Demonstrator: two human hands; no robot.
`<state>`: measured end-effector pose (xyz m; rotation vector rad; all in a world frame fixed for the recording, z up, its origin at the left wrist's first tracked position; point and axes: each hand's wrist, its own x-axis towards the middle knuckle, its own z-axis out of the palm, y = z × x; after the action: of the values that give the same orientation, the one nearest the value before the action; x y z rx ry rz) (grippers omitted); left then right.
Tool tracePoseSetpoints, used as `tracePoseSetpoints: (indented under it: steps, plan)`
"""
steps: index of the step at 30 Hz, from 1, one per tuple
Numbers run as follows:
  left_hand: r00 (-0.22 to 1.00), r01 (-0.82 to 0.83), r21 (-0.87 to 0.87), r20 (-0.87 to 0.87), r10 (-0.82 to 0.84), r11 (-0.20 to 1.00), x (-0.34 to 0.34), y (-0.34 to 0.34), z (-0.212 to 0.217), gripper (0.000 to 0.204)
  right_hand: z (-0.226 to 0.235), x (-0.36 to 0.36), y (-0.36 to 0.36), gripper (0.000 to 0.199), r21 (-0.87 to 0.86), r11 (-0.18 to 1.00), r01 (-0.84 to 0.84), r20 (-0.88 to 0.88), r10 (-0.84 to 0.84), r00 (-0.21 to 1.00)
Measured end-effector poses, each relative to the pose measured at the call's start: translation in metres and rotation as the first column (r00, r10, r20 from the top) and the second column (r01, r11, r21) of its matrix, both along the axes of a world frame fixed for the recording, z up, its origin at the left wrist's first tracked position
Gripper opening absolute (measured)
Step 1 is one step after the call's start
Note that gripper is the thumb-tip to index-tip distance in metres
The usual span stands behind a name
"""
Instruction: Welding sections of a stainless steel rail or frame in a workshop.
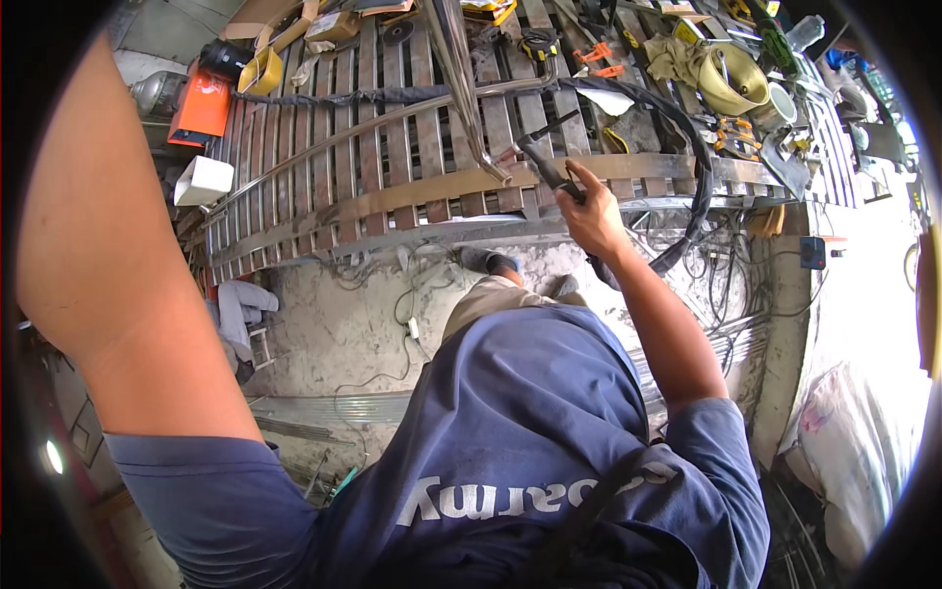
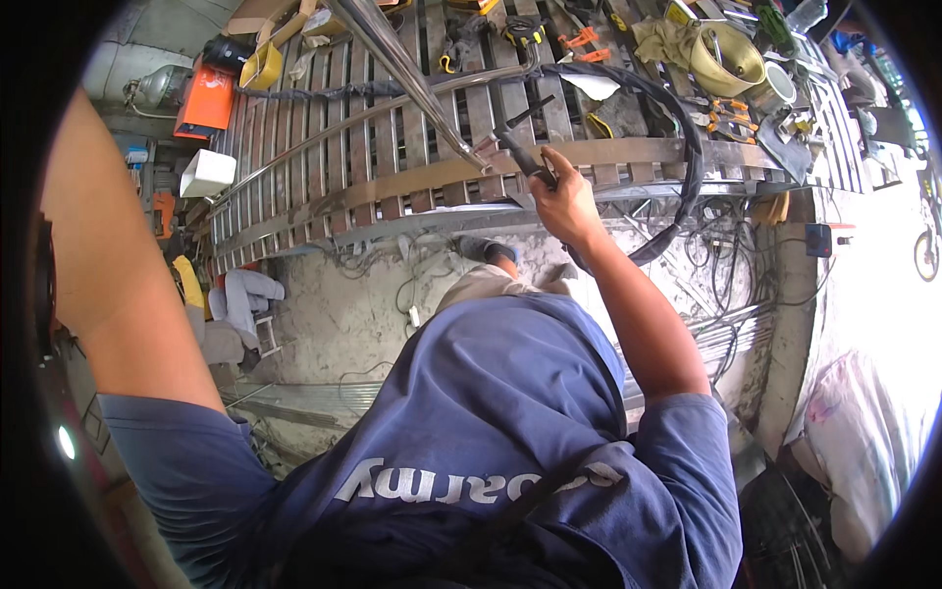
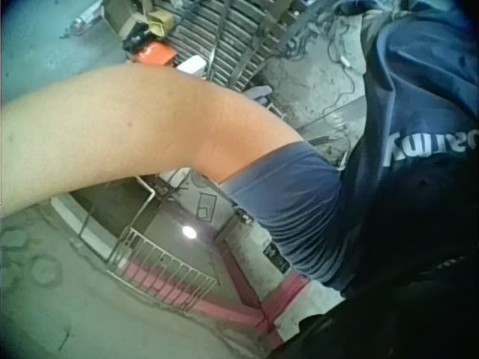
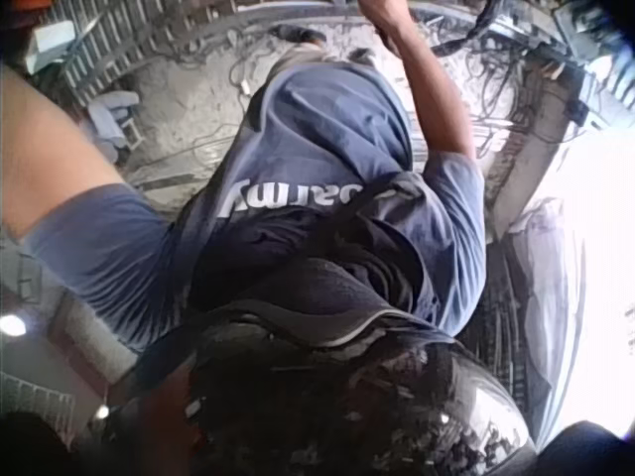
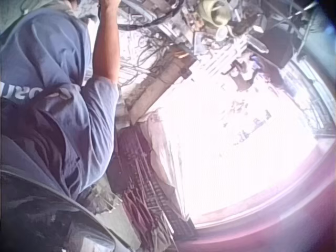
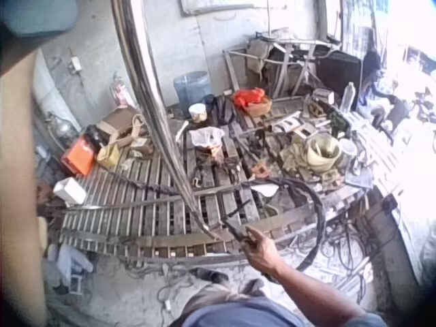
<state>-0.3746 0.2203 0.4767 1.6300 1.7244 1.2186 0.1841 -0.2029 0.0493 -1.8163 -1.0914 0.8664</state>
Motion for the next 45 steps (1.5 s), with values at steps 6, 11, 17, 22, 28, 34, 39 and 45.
tracePoseSetpoints:
  steps: [6, 11, 17, 22, 28, 34, 39, 45]
  plan:
    - [0.998, -0.048, -0.010, -0.052, 0.047, 0.999, -0.020, 0.004, 0.002, 0.027, 0.011, -0.009, 0.002, 0.062, -0.075, 0.997, -0.034, 0.022, 0.036, 0.999]
    - [0.993, -0.089, -0.012, -0.077, 0.088, 0.996, -0.038, 0.003, -0.001, 0.026, 0.016, -0.013, 0.000, 0.062, -0.088, 0.996, -0.024, 0.043, 0.027, 0.999]
    - [0.984, -0.134, -0.011, -0.117, 0.132, 0.991, -0.050, 0.002, 0.001, 0.025, 0.016, -0.013, 0.003, 0.062, -0.081, 0.996, -0.025, 0.069, 0.031, 0.997]
    - [0.975, -0.166, -0.003, -0.152, 0.164, 0.986, -0.055, 0.002, 0.007, 0.024, 0.018, -0.014, 0.004, 0.061, -0.085, 0.996, -0.029, 0.066, 0.035, 0.997]
    - [0.960, -0.205, 0.002, -0.193, 0.202, 0.979, -0.060, 0.002, 0.010, 0.024, 0.017, -0.015, 0.002, 0.056, -0.087, 0.995, -0.039, 0.083, 0.047, 0.995]
    - [0.943, -0.246, 0.004, -0.233, 0.240, 0.969, -0.063, 0.003, 0.009, 0.023, 0.015, -0.014, 0.001, 0.061, -0.058, 0.996, -0.072, 0.092, 0.077, 0.993]
    - [0.924, -0.283, 0.004, -0.266, 0.274, 0.959, -0.069, 0.004, 0.006, 0.022, 0.012, -0.009, -0.003, 0.072, -0.064, 0.997, 0.054, 0.127, -0.045, 0.991]
    - [0.899, -0.328, 0.006, -0.304, 0.314, 0.945, -0.076, 0.003, 0.002, 0.022, 0.022, -0.003, -0.010, 0.070, -0.086, 0.996, 0.018, 0.048, -0.014, 0.999]
